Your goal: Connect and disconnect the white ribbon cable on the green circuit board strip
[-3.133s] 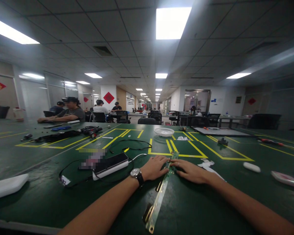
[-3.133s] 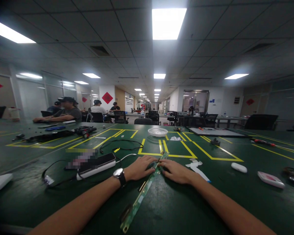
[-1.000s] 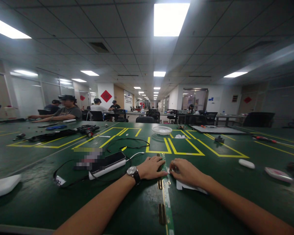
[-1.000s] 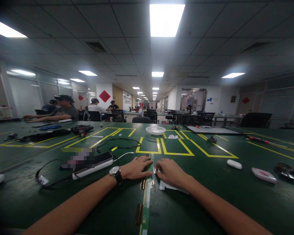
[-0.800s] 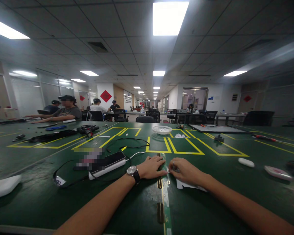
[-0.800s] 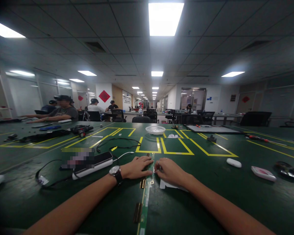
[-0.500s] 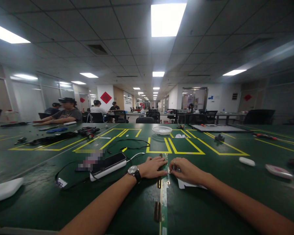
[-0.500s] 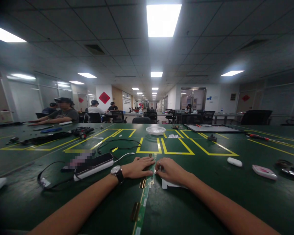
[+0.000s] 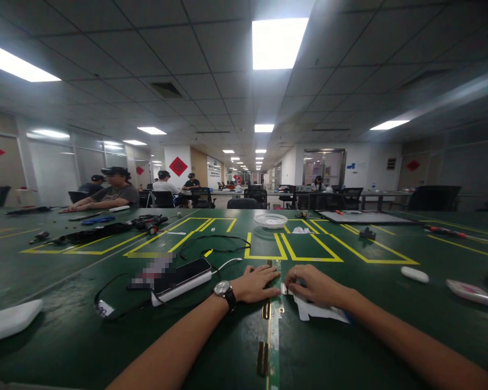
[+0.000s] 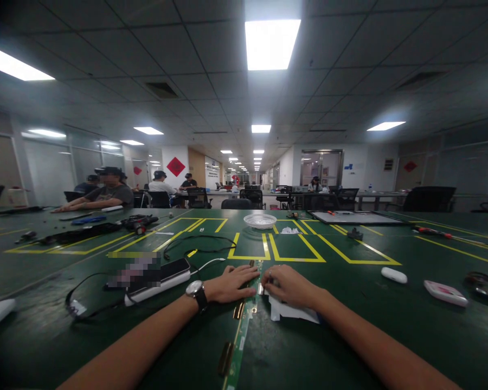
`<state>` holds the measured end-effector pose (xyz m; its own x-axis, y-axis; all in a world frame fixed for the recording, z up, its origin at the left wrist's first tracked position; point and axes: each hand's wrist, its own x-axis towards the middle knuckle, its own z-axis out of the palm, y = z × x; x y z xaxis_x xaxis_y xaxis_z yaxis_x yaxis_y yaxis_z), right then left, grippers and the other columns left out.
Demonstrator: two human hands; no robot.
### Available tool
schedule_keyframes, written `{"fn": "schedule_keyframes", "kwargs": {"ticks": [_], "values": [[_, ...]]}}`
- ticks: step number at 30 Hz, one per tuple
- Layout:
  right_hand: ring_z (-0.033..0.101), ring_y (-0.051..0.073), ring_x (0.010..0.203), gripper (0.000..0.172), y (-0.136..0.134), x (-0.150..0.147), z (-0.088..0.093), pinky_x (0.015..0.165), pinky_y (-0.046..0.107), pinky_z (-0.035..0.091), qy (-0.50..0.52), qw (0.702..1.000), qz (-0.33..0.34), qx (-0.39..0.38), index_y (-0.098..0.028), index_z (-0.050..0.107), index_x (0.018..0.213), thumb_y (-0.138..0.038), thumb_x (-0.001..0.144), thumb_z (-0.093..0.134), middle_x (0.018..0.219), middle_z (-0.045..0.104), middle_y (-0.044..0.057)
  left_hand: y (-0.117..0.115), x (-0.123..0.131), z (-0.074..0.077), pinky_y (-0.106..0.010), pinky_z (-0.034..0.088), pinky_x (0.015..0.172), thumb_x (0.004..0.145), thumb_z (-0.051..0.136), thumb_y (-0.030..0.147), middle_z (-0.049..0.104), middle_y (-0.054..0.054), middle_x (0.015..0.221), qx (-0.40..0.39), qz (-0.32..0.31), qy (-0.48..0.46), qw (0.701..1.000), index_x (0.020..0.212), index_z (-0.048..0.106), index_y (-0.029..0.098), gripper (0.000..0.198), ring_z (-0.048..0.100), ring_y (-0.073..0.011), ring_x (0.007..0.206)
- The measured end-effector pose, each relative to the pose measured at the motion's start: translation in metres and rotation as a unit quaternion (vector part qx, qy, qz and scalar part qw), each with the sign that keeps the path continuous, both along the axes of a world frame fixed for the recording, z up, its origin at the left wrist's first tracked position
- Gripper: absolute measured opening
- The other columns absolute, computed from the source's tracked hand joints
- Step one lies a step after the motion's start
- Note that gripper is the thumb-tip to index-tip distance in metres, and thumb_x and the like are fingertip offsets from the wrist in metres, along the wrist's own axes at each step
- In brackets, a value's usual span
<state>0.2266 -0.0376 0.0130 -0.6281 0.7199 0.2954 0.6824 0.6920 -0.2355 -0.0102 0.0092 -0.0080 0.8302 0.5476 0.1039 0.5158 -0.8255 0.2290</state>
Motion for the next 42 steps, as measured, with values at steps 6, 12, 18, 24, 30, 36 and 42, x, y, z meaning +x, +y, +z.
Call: {"fn": "schedule_keyframes", "kwargs": {"ticks": [6,12,18,24,30,36,42], "values": [[0.058,0.018,0.113,0.034,0.0,-0.004,0.001,0.102,0.036,0.041,0.04,0.997,0.063,0.035,-0.02,0.065,0.113,-0.009,0.087,0.045,0.117,0.067,0.007,0.001,0.001,0.002,-0.052,0.028,0.11,0.101,0.025,0.054,0.029,-0.009,0.157,-0.005,0.044,-0.064,0.997,0.151,0.027,0.025,0.058,0.03,-0.028,0.142],[0.057,0.019,0.114,0.035,0.002,-0.012,-0.009,0.103,0.037,0.041,-0.013,0.997,0.075,0.02,-0.022,0.066,0.116,-0.013,0.088,0.047,0.12,0.066,0.007,0.001,0.002,0.003,-0.047,0.029,0.112,0.103,0.024,0.048,0.034,-0.007,0.154,0.047,0.092,-0.087,0.991,0.147,0.035,0.025,0.051,0.033,-0.0247,0.14],[0.06,0.023,0.107,0.032,0.039,0.042,-0.013,0.097,0.037,0.043,-0.056,0.985,-0.161,0.04,-0.016,0.069,0.108,-0.016,0.089,0.044,0.114,0.068,0.011,-0.001,0.003,0.003,-0.046,0.032,0.11,0.103,0.026,0.049,0.036,-0.007,0.153,0.087,0.105,-0.083,0.987,0.144,0.04,0.026,0.05,0.037,-0.0254,0.137],[0.062,0.026,0.098,0.037,0.056,0.098,-0.018,0.082,0.036,0.045,-0.122,0.914,-0.384,0.047,-0.012,0.067,0.1,-0.022,0.096,0.033,0.104,0.067,0.018,-0.002,0.002,0.002,-0.044,0.033,0.109,0.103,0.025,0.05,0.04,-0.006,0.15,0.114,0.091,-0.091,0.985,0.142,0.041,0.026,0.05,0.039,-0.0243,0.134],[0.06,0.03,0.099,0.04,0.059,0.103,-0.025,0.077,0.04,0.045,-0.143,0.9,-0.41,0.04,-0.011,0.064,0.097,-0.023,0.097,0.026,0.106,0.064,0.02,-0.004,0.002,0.002,-0.044,0.034,0.106,0.102,0.028,0.05,0.047,-0.006,0.145,0.129,0.077,-0.076,0.986,0.141,0.043,0.024,0.049,0.042,-0.0249,0.131],[0.057,0.03,0.103,0.04,0.061,0.104,-0.027,0.079,0.042,0.045,-0.139,0.899,-0.414,0.027,-0.01,0.062,0.105,-0.023,0.096,0.026,0.112,0.061,0.021,-0.004,0.004,-0.001,-0.044,0.037,0.101,0.102,0.027,0.052,0.047,-0.008,0.144,0.121,0.06,-0.041,0.99,0.143,0.041,0.025,0.051,0.043,-0.0271,0.129],[0.057,0.031,0.108,0.038,0.061,0.104,-0.032,0.083,0.044,0.045,-0.146,0.895,-0.421,0.012,-0.011,0.06,0.11,-0.022,0.095,0.027,0.118,0.06,0.02,-0.004,0.004,-0.003,-0.042,0.038,0.098,0.102,0.027,0.051,0.05,-0.008,0.141,0.132,0.053,-0.036,0.989,0.141,0.042,0.025,0.05,0.045,-0.0264,0.126]]}}
